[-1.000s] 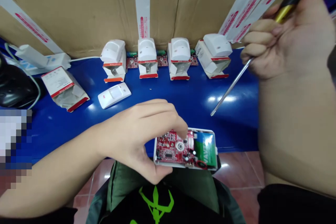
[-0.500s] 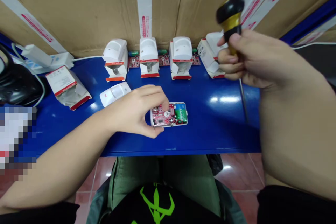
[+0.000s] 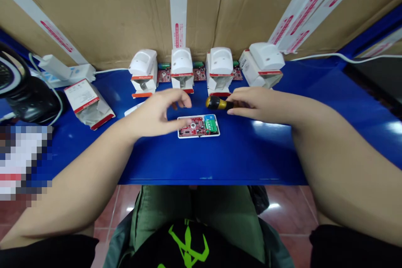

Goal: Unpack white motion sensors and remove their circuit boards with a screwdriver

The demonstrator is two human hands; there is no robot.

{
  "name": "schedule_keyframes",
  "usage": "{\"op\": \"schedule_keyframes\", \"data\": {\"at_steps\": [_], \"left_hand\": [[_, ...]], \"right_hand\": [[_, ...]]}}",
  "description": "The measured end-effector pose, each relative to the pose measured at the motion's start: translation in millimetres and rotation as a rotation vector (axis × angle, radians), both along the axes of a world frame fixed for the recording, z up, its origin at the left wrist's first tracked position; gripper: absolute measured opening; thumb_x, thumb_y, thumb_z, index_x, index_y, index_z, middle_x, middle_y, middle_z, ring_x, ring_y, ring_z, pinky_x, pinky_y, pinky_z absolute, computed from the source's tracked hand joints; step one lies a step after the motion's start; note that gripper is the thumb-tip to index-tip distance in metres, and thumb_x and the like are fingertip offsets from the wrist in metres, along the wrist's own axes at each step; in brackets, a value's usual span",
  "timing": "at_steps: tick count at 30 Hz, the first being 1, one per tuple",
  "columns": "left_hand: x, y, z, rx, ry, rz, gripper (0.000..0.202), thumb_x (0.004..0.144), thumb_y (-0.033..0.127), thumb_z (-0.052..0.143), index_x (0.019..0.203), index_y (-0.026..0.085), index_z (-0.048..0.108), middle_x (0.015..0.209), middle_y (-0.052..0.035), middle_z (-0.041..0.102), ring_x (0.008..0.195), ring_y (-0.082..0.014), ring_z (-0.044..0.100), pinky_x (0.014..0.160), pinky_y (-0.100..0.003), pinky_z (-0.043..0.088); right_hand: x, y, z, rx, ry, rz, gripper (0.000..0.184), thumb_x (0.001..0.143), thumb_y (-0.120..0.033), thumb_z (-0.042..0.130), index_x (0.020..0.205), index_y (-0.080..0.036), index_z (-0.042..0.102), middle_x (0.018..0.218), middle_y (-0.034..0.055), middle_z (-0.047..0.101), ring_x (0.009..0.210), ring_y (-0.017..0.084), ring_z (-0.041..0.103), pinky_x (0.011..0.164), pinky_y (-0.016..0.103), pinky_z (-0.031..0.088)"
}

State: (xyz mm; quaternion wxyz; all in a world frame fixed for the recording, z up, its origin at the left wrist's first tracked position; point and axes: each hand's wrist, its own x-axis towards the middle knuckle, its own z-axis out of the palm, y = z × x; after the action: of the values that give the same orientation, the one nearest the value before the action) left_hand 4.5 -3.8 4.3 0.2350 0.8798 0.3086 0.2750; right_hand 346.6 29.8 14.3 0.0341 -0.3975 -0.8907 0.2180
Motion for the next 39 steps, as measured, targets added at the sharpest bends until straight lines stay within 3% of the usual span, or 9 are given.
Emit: {"op": "schedule_keyframes", "data": {"at_steps": [4,7,10,12,18,22,25,28,39], "left_hand": [[-24,7,22.2,0.077,0.092,0.343,0.024,0.1,0.043,0.074,0.087,0.022,0.071,0.072,0.0003,0.068,0.064,-0.0167,0.06,0.069,-0.033,0.055],[-39,5,42.7,0.022,0.419,0.571,0.049,0.106,0.06,0.066,0.073,0.023,0.067,0.065,-0.0018,0.064,0.066,-0.0195,0.06,0.077,-0.037,0.056],[-46,2,50.8,-0.13,0.701,0.593,0.047,0.093,0.065,0.079,0.109,0.021,0.083,0.107,-0.0131,0.084,0.099,-0.035,0.079,0.095,-0.048,0.061],[-48,2,48.2,-0.189,0.803,0.563,0.071,0.079,0.06,0.091,0.137,0.022,0.079,0.13,-0.0179,0.084,0.115,-0.0442,0.08,0.099,-0.053,0.063],[-46,4,46.3,-0.22,0.948,0.558,0.064,0.08,0.05,0.089,0.135,0.018,0.08,0.12,-0.019,0.087,0.104,-0.0418,0.082,0.091,-0.051,0.065],[-43,-3,50.8,-0.112,0.627,0.418,0.047,0.081,0.046,0.087,0.122,0.023,0.086,0.121,-0.015,0.087,0.101,-0.0376,0.082,0.092,-0.051,0.067],[-31,-10,43.3,-0.008,0.227,0.165,0.056,0.086,0.051,0.088,0.138,0.029,0.082,0.134,-0.0112,0.086,0.114,-0.0353,0.081,0.109,-0.051,0.067],[-15,-13,30.2,0.008,0.12,0.029,0.061,0.093,0.044,0.083,0.15,0.025,0.076,0.143,-0.0123,0.084,0.125,-0.0352,0.081,0.119,-0.053,0.064],[2,-17,14.8,-0.122,-0.002,0.062,0.064,0.097,0.048,0.086,0.151,0.016,0.073,0.144,-0.0161,0.082,0.124,-0.0303,0.083,0.11,-0.043,0.068]], "right_hand": [[2,4,-7.2,0.046,-0.073,-0.047,0.031,0.1,-0.052,0.066,0.11,-0.025,0.079,0.093,0.011,0.078,0.079,0.027,0.069,0.071,0.043,0.053],[5,4,-8.5,0.057,-0.074,-0.129,0.034,0.098,-0.047,0.066,0.122,-0.025,0.076,0.09,0.0076,0.079,0.08,0.027,0.073,0.073,0.042,0.057],[8,3,-7.0,0.091,-0.074,-0.155,0.033,0.096,-0.048,0.069,0.119,-0.025,0.076,0.093,0.008,0.08,0.082,0.027,0.074,0.076,0.043,0.06],[10,2,-3.9,0.111,-0.049,-0.14,0.032,0.096,-0.051,0.07,0.115,-0.025,0.077,0.097,0.0097,0.081,0.084,0.028,0.074,0.078,0.045,0.061],[2,-12,11.0,0.072,0.143,-0.02,0.04,0.097,-0.065,0.075,0.109,-0.028,0.078,0.1,0.01,0.08,0.09,0.029,0.072,0.081,0.046,0.061],[-16,-24,9.9,0.003,0.216,0.088,0.055,0.086,-0.07,0.09,0.116,-0.026,0.078,0.109,0.0097,0.081,0.094,0.029,0.072,0.087,0.045,0.061],[-31,-30,1.5,-0.024,0.181,0.085,0.066,0.077,-0.062,0.098,0.126,-0.022,0.077,0.123,0.0125,0.082,0.104,0.032,0.075,0.095,0.047,0.062],[-40,-32,-6.3,-0.052,0.145,0.066,0.068,0.079,-0.051,0.097,0.135,-0.022,0.074,0.138,0.015,0.081,0.118,0.036,0.078,0.1,0.049,0.062],[-42,-31,-9.2,-0.101,0.215,-0.052,0.083,0.081,-0.047,0.092,0.151,-0.017,0.06,0.129,0.018,0.083,0.108,0.037,0.081,0.099,0.053,0.067]]}}
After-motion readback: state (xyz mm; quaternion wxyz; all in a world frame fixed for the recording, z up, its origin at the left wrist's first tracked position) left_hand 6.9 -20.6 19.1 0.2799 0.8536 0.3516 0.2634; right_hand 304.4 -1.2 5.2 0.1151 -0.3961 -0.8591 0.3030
